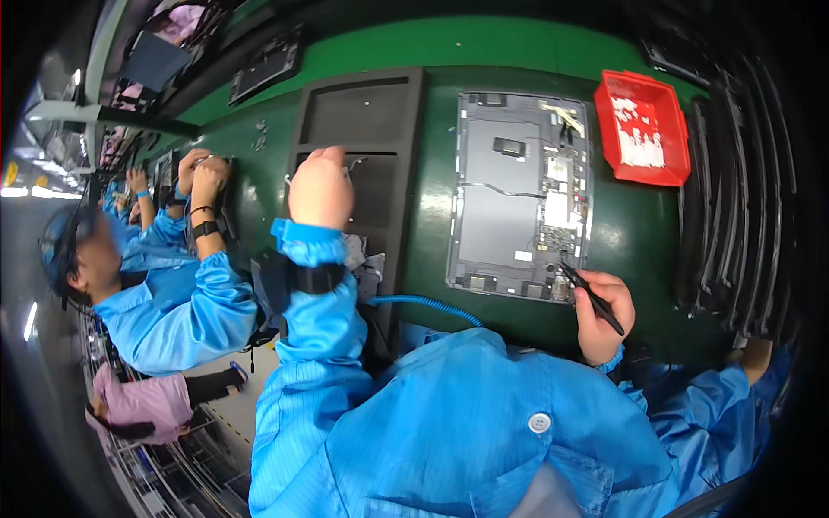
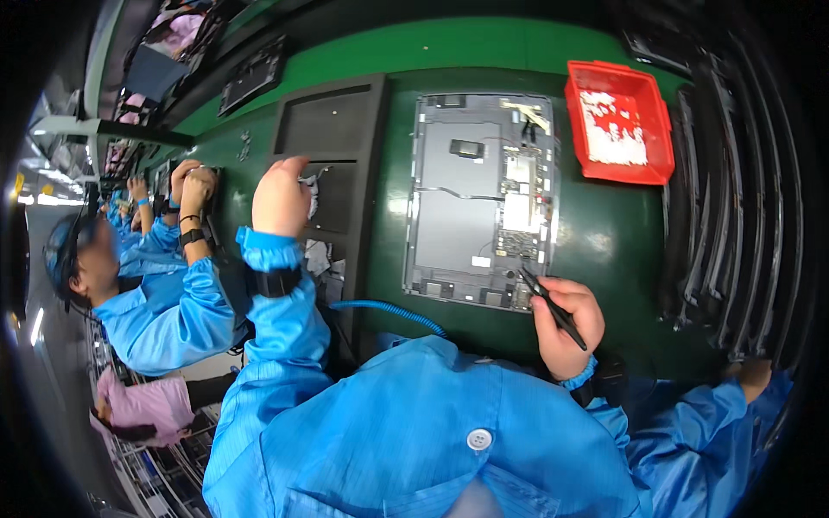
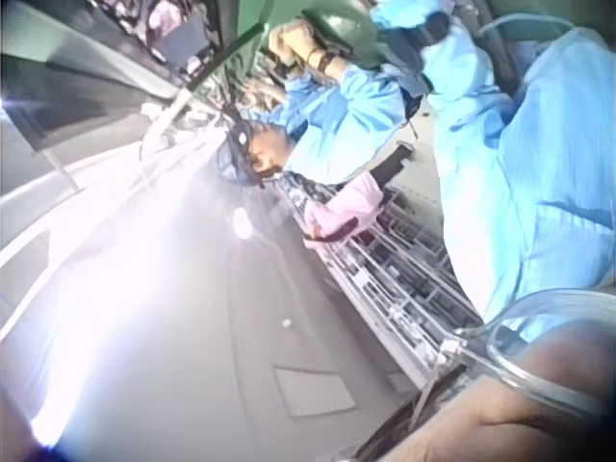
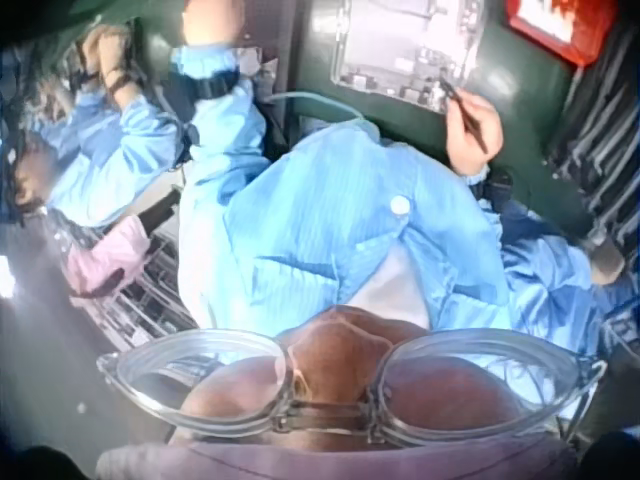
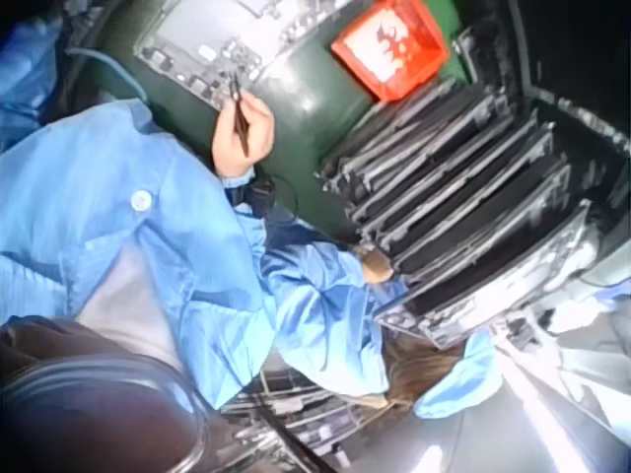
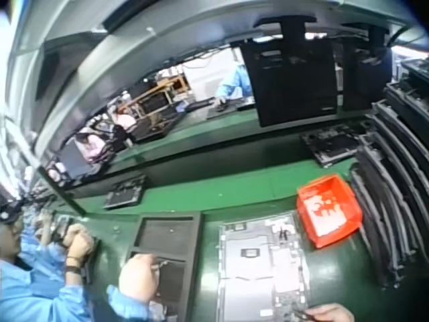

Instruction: The person assembles internal components into a laptop chassis by hand, connecting cables and securing them with screws using tweezers and a stylus pen.

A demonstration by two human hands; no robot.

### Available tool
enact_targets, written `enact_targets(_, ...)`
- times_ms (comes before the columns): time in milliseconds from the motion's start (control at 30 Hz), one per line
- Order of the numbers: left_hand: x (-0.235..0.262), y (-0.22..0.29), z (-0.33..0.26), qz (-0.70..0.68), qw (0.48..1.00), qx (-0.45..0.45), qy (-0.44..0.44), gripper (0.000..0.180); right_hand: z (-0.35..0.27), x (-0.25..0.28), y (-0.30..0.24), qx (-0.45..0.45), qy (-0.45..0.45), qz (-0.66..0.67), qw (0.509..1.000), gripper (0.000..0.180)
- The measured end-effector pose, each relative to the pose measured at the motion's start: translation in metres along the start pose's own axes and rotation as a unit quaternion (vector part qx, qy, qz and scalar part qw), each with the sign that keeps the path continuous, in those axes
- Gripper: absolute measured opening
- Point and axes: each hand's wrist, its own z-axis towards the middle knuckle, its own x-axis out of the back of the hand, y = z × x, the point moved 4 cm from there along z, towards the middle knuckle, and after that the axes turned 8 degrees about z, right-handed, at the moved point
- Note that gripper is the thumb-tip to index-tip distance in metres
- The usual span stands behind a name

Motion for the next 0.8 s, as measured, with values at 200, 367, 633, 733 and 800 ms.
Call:
enact_targets(200, -0.022, -0.056, -0.008, -0.01, 0.995, -0.066, -0.068, 0.024, 0.005, -0.006, -0.002, -0.004, -0.019, 0.0, 1.0, 0.022)
enact_targets(367, -0.015, -0.058, -0.008, 0.007, 1.0, -0.018, -0.02, 0.015, 0.006, -0.003, 0.0, -0.028, -0.005, 0.026, 0.999, 0.021)
enact_targets(633, 0.001, -0.092, -0.018, -0.376, 0.899, 0.225, 0.002, 0.015, 0.028, -0.002, -0.005, -0.063, -0.02, 0.043, 0.997, 0.018)
enact_targets(733, 0.002, -0.088, -0.018, -0.307, 0.928, 0.188, -0.095, 0.02, 0.035, -0.005, -0.003, -0.077, -0.027, 0.043, 0.996, 0.018)
enact_targets(800, 0.012, -0.078, -0.015, -0.316, 0.924, 0.189, -0.108, 0.022, 0.038, -0.007, -0.003, -0.1, -0.036, 0.053, 0.993, 0.018)
